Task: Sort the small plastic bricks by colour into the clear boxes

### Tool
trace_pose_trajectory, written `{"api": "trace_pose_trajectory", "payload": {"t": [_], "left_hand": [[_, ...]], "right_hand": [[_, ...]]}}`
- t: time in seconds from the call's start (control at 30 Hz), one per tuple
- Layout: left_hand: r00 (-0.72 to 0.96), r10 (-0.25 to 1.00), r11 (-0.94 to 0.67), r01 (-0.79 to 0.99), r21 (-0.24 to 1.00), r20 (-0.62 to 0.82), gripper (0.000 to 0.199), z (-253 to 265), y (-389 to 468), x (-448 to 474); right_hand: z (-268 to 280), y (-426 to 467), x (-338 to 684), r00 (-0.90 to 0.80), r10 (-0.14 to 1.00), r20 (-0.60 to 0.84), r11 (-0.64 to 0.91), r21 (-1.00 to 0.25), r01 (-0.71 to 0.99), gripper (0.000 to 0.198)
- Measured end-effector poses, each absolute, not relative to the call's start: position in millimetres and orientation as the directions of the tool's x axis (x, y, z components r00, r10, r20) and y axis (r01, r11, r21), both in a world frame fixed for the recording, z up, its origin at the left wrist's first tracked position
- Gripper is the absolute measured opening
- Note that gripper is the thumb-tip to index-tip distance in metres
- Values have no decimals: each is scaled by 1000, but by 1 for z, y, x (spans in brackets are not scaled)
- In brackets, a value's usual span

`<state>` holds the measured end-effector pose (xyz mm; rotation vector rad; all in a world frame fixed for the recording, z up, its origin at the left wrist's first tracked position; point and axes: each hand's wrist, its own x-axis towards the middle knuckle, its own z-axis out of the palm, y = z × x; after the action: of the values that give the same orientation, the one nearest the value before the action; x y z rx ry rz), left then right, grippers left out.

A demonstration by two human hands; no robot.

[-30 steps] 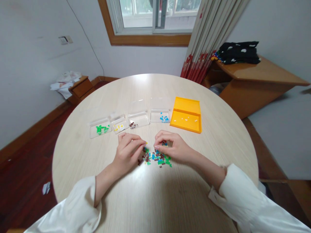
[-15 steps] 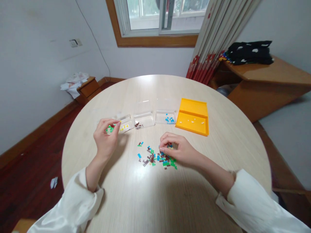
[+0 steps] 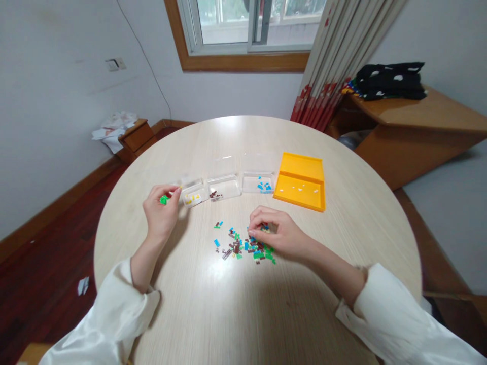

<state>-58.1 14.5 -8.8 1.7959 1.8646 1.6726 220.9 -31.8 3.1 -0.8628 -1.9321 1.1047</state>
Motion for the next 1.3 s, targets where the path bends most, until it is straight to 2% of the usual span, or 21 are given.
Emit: {"api": "trace_pose_trajectory", "payload": {"t": [0.4,0.87,0.97,1.07,1.3], "left_hand": [[-330,750,-251,660,708,573,16,-10,15,-58],[-268,771,-304,642,704,577,15,-5,10,-51],[-257,780,-301,645,702,571,15,-5,10,-50],[-252,777,-311,643,700,577,14,-6,10,-50],[-229,772,-329,654,681,593,10,-7,10,-49]], "right_hand": [[2,-32,221,-511,812,282,429,-882,193,11],[2,-32,222,-513,805,299,458,-863,215,11],[1,-35,220,-545,768,336,529,-813,244,10],[-1,-42,215,-630,676,383,653,-708,270,11],[-7,-52,206,-765,546,343,788,-520,329,16]]}}
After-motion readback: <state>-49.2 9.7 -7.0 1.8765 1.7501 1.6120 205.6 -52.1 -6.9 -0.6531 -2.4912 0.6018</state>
